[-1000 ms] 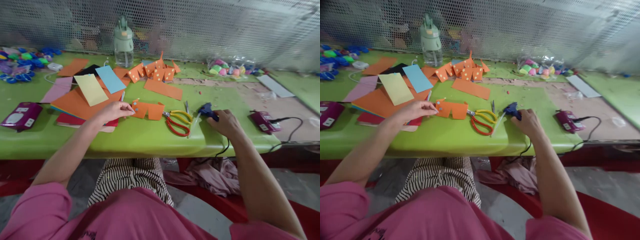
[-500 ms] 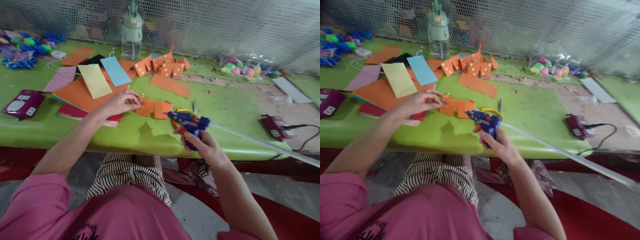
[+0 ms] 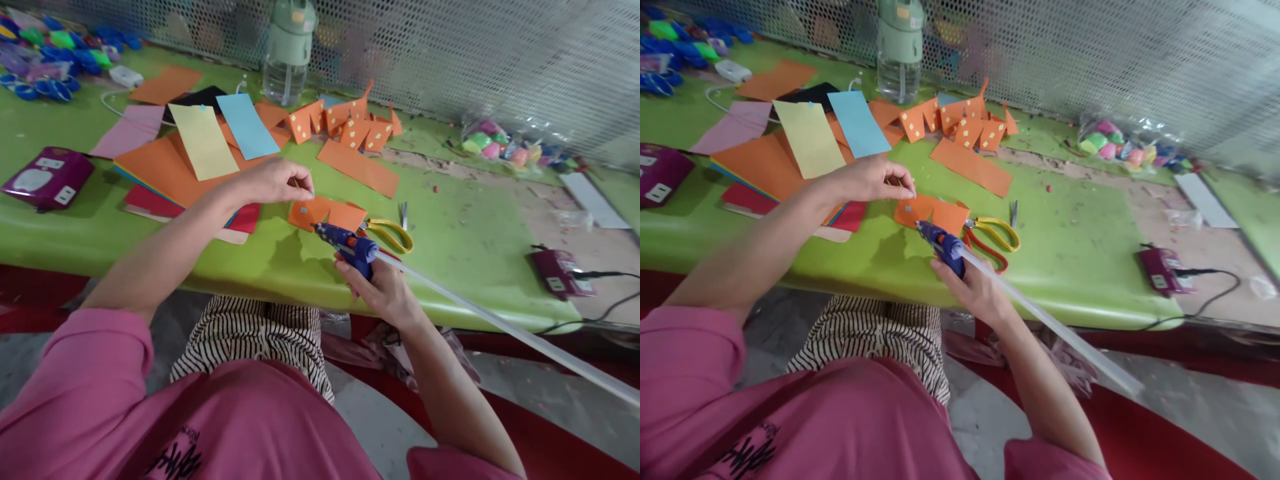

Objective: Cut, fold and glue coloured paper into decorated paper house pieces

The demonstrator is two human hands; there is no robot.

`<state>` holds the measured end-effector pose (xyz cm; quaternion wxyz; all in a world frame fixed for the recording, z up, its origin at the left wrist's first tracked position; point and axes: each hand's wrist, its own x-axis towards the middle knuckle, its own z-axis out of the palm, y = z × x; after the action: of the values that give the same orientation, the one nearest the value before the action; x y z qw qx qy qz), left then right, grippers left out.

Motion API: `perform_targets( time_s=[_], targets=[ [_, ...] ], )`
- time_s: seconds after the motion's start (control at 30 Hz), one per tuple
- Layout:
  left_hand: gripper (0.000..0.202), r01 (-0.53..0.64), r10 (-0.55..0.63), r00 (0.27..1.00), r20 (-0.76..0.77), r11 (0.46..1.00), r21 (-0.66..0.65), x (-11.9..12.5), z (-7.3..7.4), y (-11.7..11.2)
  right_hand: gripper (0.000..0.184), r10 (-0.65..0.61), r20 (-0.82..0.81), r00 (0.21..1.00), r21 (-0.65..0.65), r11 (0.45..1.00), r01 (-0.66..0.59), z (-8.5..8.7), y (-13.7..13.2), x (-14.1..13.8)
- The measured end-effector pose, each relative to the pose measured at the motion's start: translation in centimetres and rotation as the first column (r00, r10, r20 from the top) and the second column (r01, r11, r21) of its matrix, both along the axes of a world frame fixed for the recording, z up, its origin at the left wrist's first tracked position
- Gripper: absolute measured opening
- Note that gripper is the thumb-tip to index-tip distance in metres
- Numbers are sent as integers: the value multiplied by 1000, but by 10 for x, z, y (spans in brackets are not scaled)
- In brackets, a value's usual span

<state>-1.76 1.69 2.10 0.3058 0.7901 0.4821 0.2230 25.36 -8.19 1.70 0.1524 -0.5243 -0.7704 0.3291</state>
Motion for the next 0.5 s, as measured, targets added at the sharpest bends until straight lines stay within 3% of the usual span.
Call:
perform_targets(
  time_s=[0.23, 0.5],
  targets=[
    [17, 7, -10, 998, 61, 999, 45, 1, -9, -1, 54, -37, 56, 998, -33, 999, 38, -5, 6, 2],
    [14, 20, -26, 997, 72, 997, 77, 1, -11, 1, 47, -51, 121, 991, 24, 999, 49, -2, 6, 2]
  ],
)
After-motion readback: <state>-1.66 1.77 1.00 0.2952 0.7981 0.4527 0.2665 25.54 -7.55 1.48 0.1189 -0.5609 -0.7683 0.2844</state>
